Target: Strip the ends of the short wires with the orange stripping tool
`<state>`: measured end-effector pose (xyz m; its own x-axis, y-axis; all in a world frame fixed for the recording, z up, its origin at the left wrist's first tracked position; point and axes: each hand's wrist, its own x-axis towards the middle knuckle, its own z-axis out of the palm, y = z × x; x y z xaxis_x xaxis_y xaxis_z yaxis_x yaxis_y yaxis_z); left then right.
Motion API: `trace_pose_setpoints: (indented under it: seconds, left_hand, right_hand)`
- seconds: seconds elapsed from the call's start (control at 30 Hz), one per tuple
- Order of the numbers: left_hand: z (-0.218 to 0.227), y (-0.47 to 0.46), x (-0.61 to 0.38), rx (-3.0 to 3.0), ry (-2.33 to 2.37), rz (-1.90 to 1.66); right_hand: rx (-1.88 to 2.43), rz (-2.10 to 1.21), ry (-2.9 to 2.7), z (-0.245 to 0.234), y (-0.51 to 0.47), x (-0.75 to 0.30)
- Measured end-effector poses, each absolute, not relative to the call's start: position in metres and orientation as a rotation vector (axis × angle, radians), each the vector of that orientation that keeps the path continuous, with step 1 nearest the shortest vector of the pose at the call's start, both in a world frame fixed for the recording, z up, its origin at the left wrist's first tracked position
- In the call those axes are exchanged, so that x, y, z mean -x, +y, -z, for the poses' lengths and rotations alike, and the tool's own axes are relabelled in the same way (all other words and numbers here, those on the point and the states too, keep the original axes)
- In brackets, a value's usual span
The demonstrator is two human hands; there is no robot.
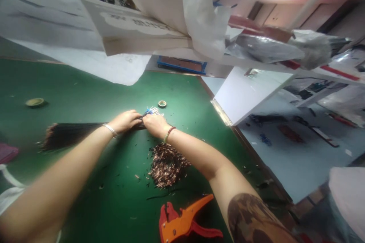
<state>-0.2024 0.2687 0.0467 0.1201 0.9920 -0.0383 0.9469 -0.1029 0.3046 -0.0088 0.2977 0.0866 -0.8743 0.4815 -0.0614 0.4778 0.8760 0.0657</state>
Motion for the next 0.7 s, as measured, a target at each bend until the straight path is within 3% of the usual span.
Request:
trace_pose_setpoints:
  seconds: [0.7]
  left_hand:
    - [-0.041, 0.278, 0.223, -1.948, 1.853, -0.471]
  right_hand:
    - [-0.613, -0.335, 3.089, -0.087, 0.292, 0.005]
